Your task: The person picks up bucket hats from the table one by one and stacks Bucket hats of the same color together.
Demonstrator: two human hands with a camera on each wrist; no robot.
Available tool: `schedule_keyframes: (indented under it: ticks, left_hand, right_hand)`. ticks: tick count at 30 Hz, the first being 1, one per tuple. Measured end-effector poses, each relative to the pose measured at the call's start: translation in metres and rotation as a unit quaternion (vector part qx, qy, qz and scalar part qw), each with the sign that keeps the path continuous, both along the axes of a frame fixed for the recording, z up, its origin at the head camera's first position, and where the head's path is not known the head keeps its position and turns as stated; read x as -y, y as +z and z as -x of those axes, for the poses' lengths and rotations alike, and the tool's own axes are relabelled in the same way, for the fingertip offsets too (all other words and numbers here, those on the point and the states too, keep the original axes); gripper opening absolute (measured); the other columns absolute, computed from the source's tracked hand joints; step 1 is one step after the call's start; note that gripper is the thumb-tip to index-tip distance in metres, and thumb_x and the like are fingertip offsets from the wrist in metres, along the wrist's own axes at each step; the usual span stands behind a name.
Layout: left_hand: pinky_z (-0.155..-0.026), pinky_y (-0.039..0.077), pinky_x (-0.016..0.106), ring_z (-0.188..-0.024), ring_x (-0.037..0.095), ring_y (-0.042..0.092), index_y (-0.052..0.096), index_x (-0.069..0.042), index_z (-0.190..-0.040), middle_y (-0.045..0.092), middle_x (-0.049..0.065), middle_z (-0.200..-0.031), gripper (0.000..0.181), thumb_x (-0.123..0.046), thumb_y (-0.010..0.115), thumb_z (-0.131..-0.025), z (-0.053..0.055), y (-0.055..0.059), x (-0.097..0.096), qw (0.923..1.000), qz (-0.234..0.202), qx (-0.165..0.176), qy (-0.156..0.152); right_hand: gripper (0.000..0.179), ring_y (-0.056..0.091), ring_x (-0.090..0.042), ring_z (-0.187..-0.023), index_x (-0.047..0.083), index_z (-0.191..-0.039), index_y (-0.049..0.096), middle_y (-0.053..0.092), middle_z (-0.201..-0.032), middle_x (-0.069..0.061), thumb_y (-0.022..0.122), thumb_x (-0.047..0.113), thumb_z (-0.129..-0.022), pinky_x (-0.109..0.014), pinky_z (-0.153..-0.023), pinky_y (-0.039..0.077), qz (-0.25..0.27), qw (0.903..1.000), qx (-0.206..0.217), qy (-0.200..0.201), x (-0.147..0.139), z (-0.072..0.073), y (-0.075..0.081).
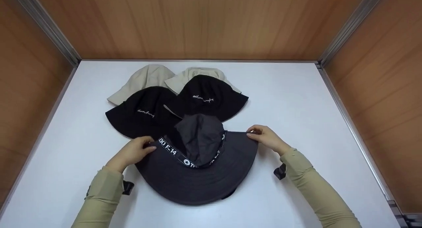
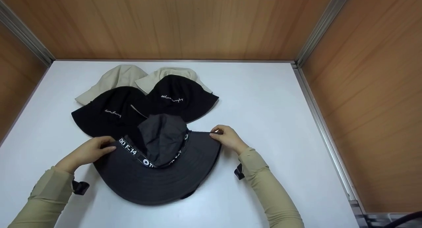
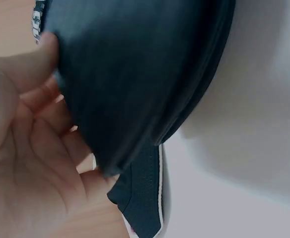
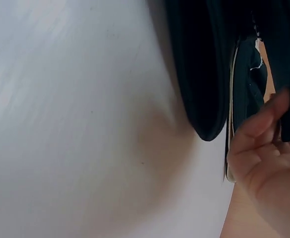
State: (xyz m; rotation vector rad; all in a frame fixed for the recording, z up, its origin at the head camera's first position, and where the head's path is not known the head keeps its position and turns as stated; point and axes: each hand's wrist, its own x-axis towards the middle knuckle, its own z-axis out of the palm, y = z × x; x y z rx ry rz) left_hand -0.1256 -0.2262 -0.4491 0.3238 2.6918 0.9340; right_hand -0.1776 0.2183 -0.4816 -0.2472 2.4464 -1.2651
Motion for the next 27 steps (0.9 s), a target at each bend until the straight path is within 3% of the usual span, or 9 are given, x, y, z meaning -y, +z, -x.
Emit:
schedule_keyframes:
  ticks: [5,11,16,22,27]
  left_hand:
    - [-0.081,0.047,0.050,-0.088,0.032,0.060,0.061,0.001,-0.102,0.064,0.020,-0.096,0.017,-0.013,0.058,-0.093,-0.001,-0.008,-0.005,0.9991,0.032,-0.008,0.026]
    - [-0.092,0.041,0.057,-0.107,0.048,0.051,0.053,0.007,-0.120,0.055,0.032,-0.111,0.037,-0.018,0.058,-0.093,-0.004,-0.014,-0.012,0.9949,0.080,-0.007,0.061]
    - [-0.089,0.042,0.058,-0.105,0.048,0.052,0.056,0.006,-0.117,0.056,0.030,-0.110,0.033,-0.018,0.057,-0.094,-0.007,-0.018,-0.015,0.9922,0.110,-0.022,0.055]
    - [-0.092,0.041,0.057,-0.108,0.047,0.051,0.058,0.006,-0.113,0.056,0.029,-0.112,0.030,-0.016,0.058,-0.093,-0.009,-0.018,-0.013,0.9946,0.078,-0.043,0.053]
    - [-0.095,0.039,0.056,-0.111,0.043,0.048,0.060,0.004,-0.105,0.055,0.026,-0.115,0.024,-0.014,0.064,-0.090,-0.008,-0.012,-0.007,0.9979,0.028,-0.055,0.023]
  right_hand:
    - [0.026,0.057,-0.017,-0.086,0.001,-0.108,0.064,0.066,-0.098,-0.012,0.059,0.021,-0.093,-0.029,-0.079,0.045,-0.047,0.9988,-0.011,0.009,-0.001,0.002,-0.006]
    - [0.023,0.058,-0.023,-0.087,0.000,-0.104,0.064,0.066,-0.096,-0.014,0.061,0.018,-0.091,-0.035,-0.080,0.046,-0.082,0.9957,-0.042,0.007,0.001,0.000,-0.009]
    - [0.022,0.055,-0.021,-0.082,0.000,-0.102,0.065,0.064,-0.093,-0.012,0.062,0.018,-0.091,-0.033,-0.075,0.044,-0.108,0.9923,-0.060,0.010,0.003,0.000,-0.012]
    - [0.019,0.055,-0.021,-0.081,0.000,-0.102,0.065,0.064,-0.094,-0.013,0.063,0.015,-0.090,-0.032,-0.075,0.043,-0.089,0.9935,-0.071,-0.001,0.001,-0.002,-0.008]
    - [0.017,0.056,-0.022,-0.085,0.001,-0.102,0.065,0.065,-0.096,-0.014,0.064,0.012,-0.088,-0.032,-0.076,0.043,-0.059,0.9939,-0.093,-0.014,-0.002,-0.005,-0.001]
